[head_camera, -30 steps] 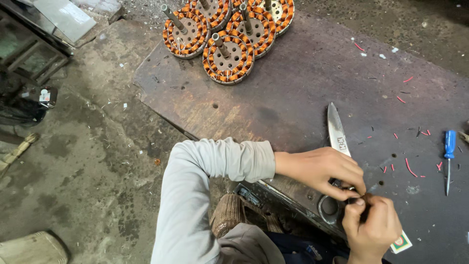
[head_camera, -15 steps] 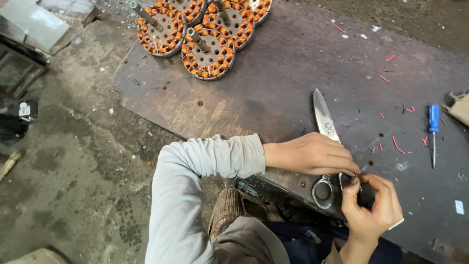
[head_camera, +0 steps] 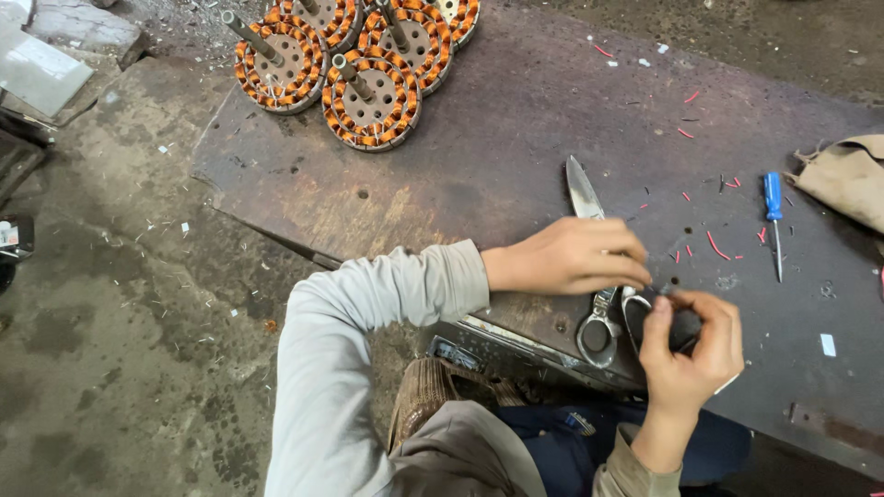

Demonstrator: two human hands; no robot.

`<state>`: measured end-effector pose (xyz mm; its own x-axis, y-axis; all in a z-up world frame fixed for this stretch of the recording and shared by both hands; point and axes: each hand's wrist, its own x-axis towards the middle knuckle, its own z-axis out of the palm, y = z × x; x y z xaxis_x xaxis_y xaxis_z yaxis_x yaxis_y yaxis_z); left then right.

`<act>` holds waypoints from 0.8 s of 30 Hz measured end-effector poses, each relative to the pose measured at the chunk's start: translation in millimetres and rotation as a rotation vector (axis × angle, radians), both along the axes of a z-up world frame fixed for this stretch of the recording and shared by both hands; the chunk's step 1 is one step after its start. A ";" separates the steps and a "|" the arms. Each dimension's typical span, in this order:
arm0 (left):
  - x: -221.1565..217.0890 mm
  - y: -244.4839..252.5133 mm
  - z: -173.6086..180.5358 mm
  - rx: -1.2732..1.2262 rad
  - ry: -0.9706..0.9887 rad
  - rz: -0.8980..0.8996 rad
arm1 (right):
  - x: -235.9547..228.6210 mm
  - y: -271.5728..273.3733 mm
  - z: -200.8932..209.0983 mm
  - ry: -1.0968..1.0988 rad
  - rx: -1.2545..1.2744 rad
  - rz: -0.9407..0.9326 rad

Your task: The person sits at a workbench and uses shears to cut and strip wires. They then insert the prepared wires into slots on a circular copper-wound stator component and secure them.

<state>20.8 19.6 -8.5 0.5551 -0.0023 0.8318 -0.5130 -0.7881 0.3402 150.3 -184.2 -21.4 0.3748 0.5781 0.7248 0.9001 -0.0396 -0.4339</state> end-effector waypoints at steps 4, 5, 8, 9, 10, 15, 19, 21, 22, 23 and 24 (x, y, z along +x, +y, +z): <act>-4.2 6.6 11.7 -0.055 -0.030 0.052 | -13.2 0.2 11.5 -0.048 0.073 0.015; -5.7 7.4 16.5 -0.060 -0.032 0.053 | -18.1 -0.4 16.2 -0.051 0.084 0.018; -15.3 -1.9 33.0 -0.198 -0.020 -0.014 | -31.7 -3.1 33.5 -0.090 0.075 0.037; -22.7 -10.1 38.1 -0.228 -0.017 -0.029 | -37.4 -4.1 38.8 -0.088 0.079 0.070; -28.5 -21.3 43.1 -0.257 -0.019 -0.057 | -41.4 -7.1 44.8 -0.094 0.083 0.092; -64.0 -69.7 68.9 -0.294 -0.029 -0.214 | -69.9 -30.3 59.6 0.252 0.151 0.286; -85.9 -68.0 81.9 -0.311 -0.031 -0.081 | -77.3 -58.7 65.8 0.286 0.135 0.178; -96.3 -60.6 83.5 -0.391 -0.019 -0.031 | -77.3 -65.5 70.8 0.281 0.185 0.165; -101.7 -57.3 82.3 -0.460 -0.007 -0.035 | -78.3 -66.8 72.5 0.332 0.254 0.192; -107.9 -55.4 80.1 -0.529 0.006 -0.039 | -79.5 -67.2 74.1 0.337 0.273 0.190; -114.3 -54.6 77.1 -0.513 0.024 -0.001 | -79.7 -67.1 75.9 0.340 0.293 0.187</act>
